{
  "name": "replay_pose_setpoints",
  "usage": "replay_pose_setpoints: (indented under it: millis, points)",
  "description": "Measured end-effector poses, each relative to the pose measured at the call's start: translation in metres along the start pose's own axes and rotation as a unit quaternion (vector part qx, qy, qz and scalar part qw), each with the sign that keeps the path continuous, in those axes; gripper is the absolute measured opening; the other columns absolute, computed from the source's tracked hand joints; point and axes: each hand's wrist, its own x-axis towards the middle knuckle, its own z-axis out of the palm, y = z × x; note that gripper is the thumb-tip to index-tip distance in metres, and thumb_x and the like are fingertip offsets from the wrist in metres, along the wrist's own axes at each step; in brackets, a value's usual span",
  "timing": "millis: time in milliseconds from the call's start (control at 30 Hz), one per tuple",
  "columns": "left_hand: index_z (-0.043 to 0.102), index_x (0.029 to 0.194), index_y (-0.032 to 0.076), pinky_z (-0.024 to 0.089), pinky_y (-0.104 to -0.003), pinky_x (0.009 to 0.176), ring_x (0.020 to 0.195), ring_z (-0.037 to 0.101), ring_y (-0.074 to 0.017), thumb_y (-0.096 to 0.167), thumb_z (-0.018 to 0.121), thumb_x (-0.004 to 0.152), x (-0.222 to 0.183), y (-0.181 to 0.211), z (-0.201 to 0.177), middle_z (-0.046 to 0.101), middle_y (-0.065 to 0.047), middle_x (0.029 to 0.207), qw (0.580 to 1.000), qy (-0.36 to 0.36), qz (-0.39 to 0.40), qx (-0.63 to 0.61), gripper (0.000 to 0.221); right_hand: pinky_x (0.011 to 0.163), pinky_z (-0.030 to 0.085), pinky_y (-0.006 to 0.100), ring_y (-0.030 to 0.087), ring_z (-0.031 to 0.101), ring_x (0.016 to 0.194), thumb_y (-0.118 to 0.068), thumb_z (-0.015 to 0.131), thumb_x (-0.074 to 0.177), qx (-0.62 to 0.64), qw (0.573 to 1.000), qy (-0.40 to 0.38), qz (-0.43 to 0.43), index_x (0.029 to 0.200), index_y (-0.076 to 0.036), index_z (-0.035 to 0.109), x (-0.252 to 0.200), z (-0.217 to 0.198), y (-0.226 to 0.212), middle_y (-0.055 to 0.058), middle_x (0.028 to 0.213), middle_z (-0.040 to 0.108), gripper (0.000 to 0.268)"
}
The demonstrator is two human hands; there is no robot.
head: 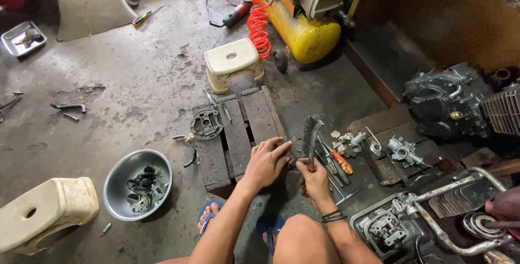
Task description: Scraping and brushing a motorcycle engine component to remove dirt and corrosion using a screwdriver and a wire brush.
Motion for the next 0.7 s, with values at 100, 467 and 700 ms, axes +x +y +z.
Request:
replay_pose_setpoints:
  millis: [100, 467, 700]
  points:
    - [0.059, 0.140, 0.032, 0.040, -0.042, 0.106, 0.130, 0.054, -0.0218, 0.042, 0.061, 0.098, -0.005, -0.008, 0.020, 0.060, 0.000, 0.131, 0.999, 0.042, 0.002, -0.008, 0.043, 0.025, 0.041, 0.033, 0.024, 0.050, 0.030, -0.024, 0.079, 0.089, 0.019, 1.000, -0.001, 0.009, 0.101, -0.006, 0.074, -0.002, 0.002, -0.001, 0.018, 0.048, 0.056, 0.022]
    - [0.066, 0.129, 0.033, 0.040, -0.039, 0.105, 0.129, 0.055, -0.0219, 0.035, 0.058, 0.100, -0.015, -0.006, 0.026, 0.064, 0.001, 0.129, 0.985, 0.151, 0.070, 0.047, 0.031, 0.027, 0.043, 0.035, 0.024, 0.052, 0.032, -0.024, 0.080, 0.089, -0.007, 1.000, 0.000, -0.018, 0.097, -0.005, 0.074, 0.003, 0.002, 0.002, 0.019, 0.048, 0.057, 0.022]
    - [0.068, 0.127, 0.023, 0.049, -0.038, 0.095, 0.120, 0.063, -0.0270, 0.026, 0.061, 0.093, -0.019, -0.009, 0.028, 0.065, -0.007, 0.122, 0.966, 0.213, 0.141, 0.050, 0.035, 0.026, 0.042, 0.035, 0.024, 0.050, 0.031, -0.026, 0.079, 0.090, -0.003, 1.000, -0.002, -0.007, 0.097, -0.006, 0.073, 0.005, 0.002, 0.004, 0.018, 0.047, 0.056, 0.022]
